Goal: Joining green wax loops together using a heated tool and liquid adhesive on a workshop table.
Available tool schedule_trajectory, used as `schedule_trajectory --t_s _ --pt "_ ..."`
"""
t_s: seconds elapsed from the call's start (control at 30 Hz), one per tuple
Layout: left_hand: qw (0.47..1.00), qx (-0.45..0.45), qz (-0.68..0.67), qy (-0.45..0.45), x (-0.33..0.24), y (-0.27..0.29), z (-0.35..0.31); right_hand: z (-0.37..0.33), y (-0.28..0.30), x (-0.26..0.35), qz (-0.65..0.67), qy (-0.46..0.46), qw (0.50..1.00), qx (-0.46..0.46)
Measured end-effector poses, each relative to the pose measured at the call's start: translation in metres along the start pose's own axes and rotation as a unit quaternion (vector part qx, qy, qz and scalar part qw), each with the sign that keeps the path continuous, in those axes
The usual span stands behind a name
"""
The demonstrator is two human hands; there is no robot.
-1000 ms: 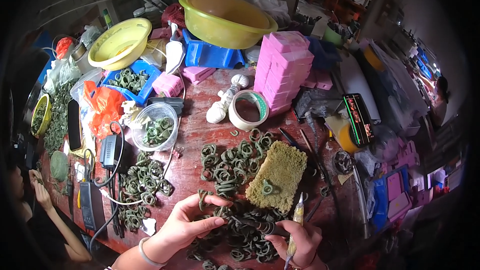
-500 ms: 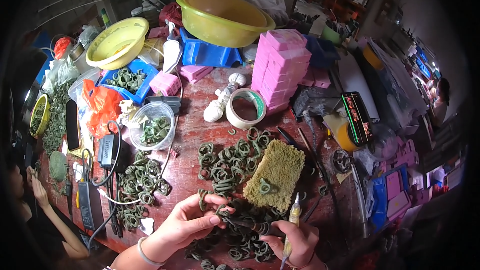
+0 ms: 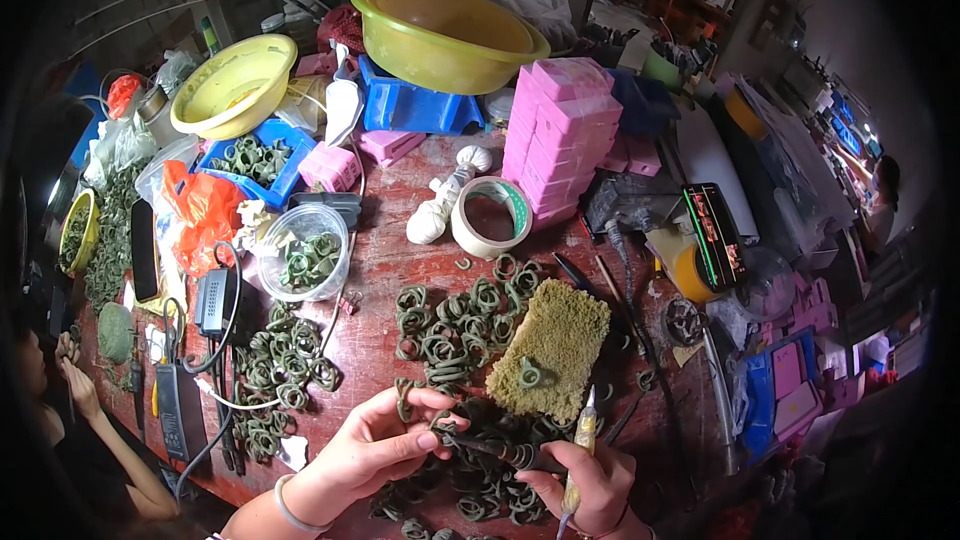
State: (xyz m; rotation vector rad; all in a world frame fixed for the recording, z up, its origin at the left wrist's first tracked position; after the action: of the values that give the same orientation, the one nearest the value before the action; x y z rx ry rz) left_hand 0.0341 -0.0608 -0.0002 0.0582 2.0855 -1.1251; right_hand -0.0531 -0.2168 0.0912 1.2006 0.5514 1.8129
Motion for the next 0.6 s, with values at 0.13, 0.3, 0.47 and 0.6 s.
schedule_trajectory --t_s 0.13,0.3,0.47,0.6 --pt "1.000 -0.002 -0.007 0.001 -0.001 0.000 0.000 -0.001 0.000 -0.002 -0.001 -0.003 1.000 -0.001" --pt "1.000 -0.004 -0.012 0.004 -0.001 0.000 -0.001 -0.001 0.000 -0.003 0.001 -0.012 1.000 -0.001" --pt "1.000 -0.006 -0.009 0.003 -0.002 0.000 -0.001 -0.003 0.002 -0.008 -0.003 -0.022 1.000 -0.016" --pt "1.000 0.001 -0.009 -0.006 -0.005 -0.003 -0.001 -0.011 0.001 -0.019 -0.023 -0.045 0.997 -0.056"
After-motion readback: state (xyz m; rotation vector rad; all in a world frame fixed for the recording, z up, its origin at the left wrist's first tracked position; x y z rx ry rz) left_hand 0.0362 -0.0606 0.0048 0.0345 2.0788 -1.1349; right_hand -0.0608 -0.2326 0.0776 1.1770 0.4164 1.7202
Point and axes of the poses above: each hand's wrist, its own z-axis towards the middle knuckle, its own y-axis out of the back of the hand, x = y × z, the point moved 9 cm from there along z, towards the middle knuckle, and after that the axes turned 2 degrees about -z, right-handed, at the moved point
